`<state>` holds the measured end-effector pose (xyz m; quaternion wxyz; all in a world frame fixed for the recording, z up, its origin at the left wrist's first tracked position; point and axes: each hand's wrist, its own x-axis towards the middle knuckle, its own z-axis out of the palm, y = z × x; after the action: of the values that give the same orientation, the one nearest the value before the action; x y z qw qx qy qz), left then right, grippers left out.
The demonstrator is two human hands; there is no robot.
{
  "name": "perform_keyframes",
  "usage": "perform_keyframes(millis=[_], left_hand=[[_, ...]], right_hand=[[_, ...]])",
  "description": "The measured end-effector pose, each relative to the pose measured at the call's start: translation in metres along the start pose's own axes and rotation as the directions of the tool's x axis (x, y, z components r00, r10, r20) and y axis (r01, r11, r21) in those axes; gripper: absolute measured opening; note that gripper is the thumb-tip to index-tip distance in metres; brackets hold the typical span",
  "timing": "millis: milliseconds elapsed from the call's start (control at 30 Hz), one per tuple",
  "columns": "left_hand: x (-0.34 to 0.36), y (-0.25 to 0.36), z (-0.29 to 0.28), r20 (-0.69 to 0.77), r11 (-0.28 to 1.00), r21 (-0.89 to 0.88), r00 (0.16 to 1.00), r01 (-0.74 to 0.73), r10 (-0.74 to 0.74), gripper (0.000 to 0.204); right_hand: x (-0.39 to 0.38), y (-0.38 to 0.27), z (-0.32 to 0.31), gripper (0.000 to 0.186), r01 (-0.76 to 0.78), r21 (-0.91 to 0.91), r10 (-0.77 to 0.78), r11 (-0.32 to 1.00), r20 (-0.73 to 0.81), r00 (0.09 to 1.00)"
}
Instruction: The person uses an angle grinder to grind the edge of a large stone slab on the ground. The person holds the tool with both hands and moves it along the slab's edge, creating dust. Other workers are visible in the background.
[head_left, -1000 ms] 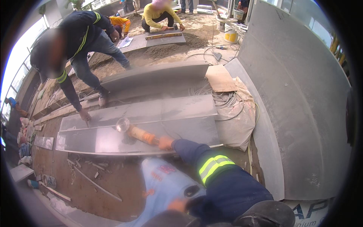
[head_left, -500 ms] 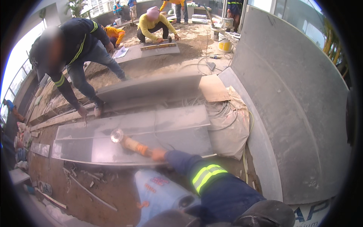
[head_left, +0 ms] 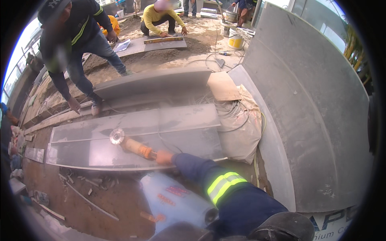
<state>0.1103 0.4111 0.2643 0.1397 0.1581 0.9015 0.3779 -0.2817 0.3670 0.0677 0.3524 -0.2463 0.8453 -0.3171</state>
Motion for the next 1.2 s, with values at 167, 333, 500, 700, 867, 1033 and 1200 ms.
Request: perform_keyframes(millis=[167, 333, 500, 700, 867, 1033, 1200], left_hand=[[-0.020, -0.004, -0.066, -0.223, 0.982, -0.083, 0.958, 0.167, -0.182, 0.019], [-0.010, -0.111, -0.089, -0.530, 0.811, -0.518, 0.642, 0.273, -0.554, 0.016], [0.002, -0.167, -0.090, -0.512, 0.568, -0.823, 0.439, -0.006, -0.738, 0.021], [-0.002, -0.183, -0.103, -0.419, 0.340, -0.903, 0.365, -0.262, -0.831, 0.040], [-0.021, -0.188, -0.127, -0.452, 0.250, -0.777, 0.236, -0.578, -0.860, 0.075], [-0.019, -0.178, -0.145, -0.560, 0.137, -0.599, 0.291, -0.789, -0.776, 0.087], [-0.056, -0.180, -0.106, -0.442, 0.138, -0.564, 0.157, -0.814, -0.883, 0.069]], right_hand=[[-0.010, -0.013, -0.004, 0.016, -0.044, -0.068, 0.046, 0.997, 0.034, 0.998], [-0.025, -0.047, -0.022, 0.017, -0.192, -0.102, 0.202, 0.976, 0.102, 0.974], [-0.028, -0.048, -0.029, 0.015, -0.188, -0.056, 0.192, 0.981, 0.062, 0.979], [-0.097, -0.137, -0.007, 0.022, -0.161, 0.254, 0.088, 0.954, 0.277, 0.957], [-0.163, -0.215, 0.019, 0.047, -0.005, 0.309, -0.131, 0.951, 0.417, 0.900], [-0.196, -0.193, 0.079, 0.084, -0.112, 0.582, -0.318, 0.805, 0.583, 0.748], [-0.211, -0.201, 0.108, 0.072, -0.269, 0.445, -0.219, 0.854, 0.777, 0.591]])
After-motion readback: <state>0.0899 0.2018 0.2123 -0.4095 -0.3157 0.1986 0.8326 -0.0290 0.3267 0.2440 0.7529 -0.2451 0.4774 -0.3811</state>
